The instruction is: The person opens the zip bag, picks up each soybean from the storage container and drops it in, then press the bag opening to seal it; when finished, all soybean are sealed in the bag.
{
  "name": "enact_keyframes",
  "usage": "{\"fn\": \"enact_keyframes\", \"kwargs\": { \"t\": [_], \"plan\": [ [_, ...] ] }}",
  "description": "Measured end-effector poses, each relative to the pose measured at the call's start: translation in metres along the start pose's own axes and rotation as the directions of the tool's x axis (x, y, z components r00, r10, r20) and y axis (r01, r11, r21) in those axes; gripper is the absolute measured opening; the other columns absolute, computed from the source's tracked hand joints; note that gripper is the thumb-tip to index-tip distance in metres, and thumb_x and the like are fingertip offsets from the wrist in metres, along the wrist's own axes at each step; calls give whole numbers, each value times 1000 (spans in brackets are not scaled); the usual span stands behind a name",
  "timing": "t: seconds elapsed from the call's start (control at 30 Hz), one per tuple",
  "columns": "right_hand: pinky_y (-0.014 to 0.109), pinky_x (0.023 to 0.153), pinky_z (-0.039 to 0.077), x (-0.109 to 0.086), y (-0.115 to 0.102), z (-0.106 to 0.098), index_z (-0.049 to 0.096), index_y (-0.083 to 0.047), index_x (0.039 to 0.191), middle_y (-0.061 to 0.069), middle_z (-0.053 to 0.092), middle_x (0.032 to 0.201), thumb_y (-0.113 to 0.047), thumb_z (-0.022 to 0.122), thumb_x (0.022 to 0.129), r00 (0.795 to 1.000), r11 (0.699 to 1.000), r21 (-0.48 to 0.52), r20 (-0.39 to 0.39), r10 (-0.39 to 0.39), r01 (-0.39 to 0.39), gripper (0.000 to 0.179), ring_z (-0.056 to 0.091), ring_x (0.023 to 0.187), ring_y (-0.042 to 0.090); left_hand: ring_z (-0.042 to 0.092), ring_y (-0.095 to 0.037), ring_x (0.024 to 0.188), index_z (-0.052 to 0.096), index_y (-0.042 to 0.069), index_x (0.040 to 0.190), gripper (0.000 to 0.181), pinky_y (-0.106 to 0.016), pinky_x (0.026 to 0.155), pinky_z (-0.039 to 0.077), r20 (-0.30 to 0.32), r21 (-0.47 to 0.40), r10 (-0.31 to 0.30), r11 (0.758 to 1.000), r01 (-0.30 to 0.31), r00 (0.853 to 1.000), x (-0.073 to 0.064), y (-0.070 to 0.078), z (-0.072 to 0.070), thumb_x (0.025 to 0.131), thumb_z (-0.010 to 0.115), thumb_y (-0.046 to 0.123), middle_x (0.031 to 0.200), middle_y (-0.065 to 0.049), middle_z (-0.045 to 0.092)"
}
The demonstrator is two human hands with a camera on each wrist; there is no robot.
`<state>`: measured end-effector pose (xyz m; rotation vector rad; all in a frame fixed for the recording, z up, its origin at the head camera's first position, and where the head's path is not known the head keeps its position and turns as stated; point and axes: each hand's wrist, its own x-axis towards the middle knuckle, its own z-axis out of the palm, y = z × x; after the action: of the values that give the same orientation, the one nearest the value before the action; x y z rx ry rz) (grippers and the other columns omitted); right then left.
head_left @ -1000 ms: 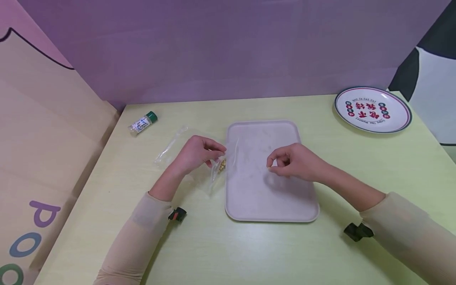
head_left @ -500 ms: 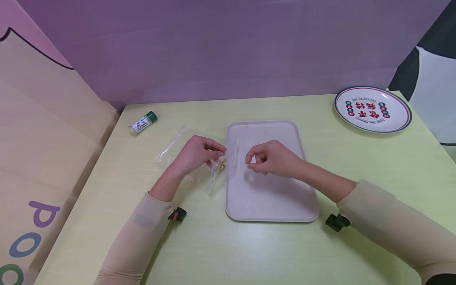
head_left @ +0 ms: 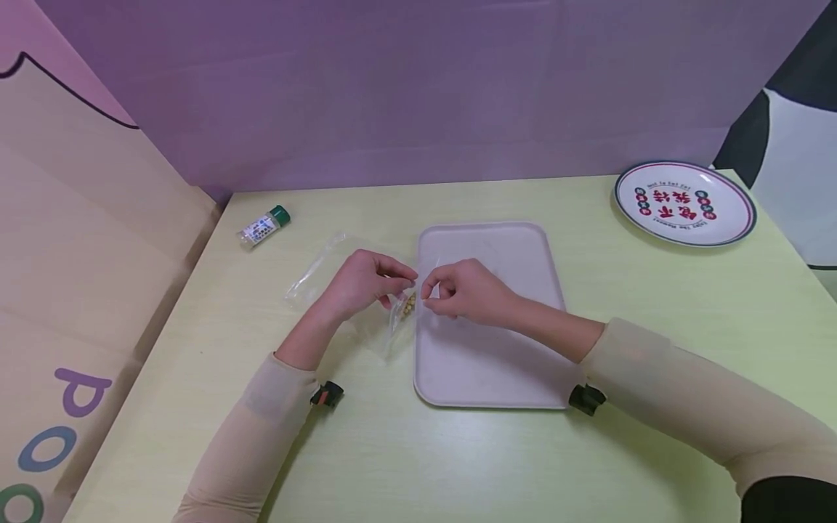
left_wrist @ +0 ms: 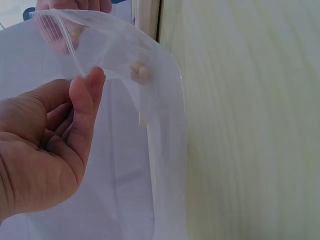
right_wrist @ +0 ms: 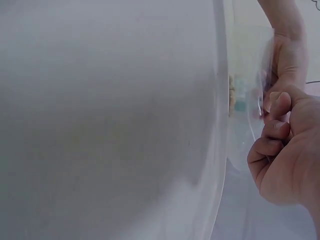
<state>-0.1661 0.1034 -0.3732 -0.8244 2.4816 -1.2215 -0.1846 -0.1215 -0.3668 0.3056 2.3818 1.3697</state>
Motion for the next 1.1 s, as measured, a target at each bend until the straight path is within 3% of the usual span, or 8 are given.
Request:
{"fn": "enact_keyframes", "kwargs": {
  "t": [0.57,0.73,0.93,1.1],
  "plan": [
    [26,49,39,10,1,7,73,-8,100,-2,56,55,-7,74,89,998,998,-17,8,67,-67,11,49,49,13,67,-23,66,80,8,106,15,-43,70,60,4,-32,3,999,-3,1000,0,1,-1,94,72,9,101,-5,76],
    [27,50,37,9,4,-1,74,-13,99,-2,54,56,-14,74,93,996,999,-20,-83,45,-46,7,46,50,15,68,-22,69,80,8,106,15,-40,68,60,-3,-23,6,1000,-6,1000,0,1,-1,93,74,10,99,-3,76],
    [32,61,44,14,12,-23,74,-7,103,3,65,82,-8,69,94,963,994,-110,-266,-51,22,10,52,66,21,68,-22,71,79,6,109,17,-42,70,60,-3,-24,3,1000,-4,1000,0,2,-2,94,73,10,99,-2,76],
    [40,79,50,18,21,-36,65,-3,124,15,64,118,-2,69,93,965,986,-166,-255,-60,18,31,59,84,26,68,-23,73,78,4,110,18,-39,68,60,-11,-29,8,1000,-9,1000,-2,3,-4,94,74,10,98,-3,76]
  ]
}}
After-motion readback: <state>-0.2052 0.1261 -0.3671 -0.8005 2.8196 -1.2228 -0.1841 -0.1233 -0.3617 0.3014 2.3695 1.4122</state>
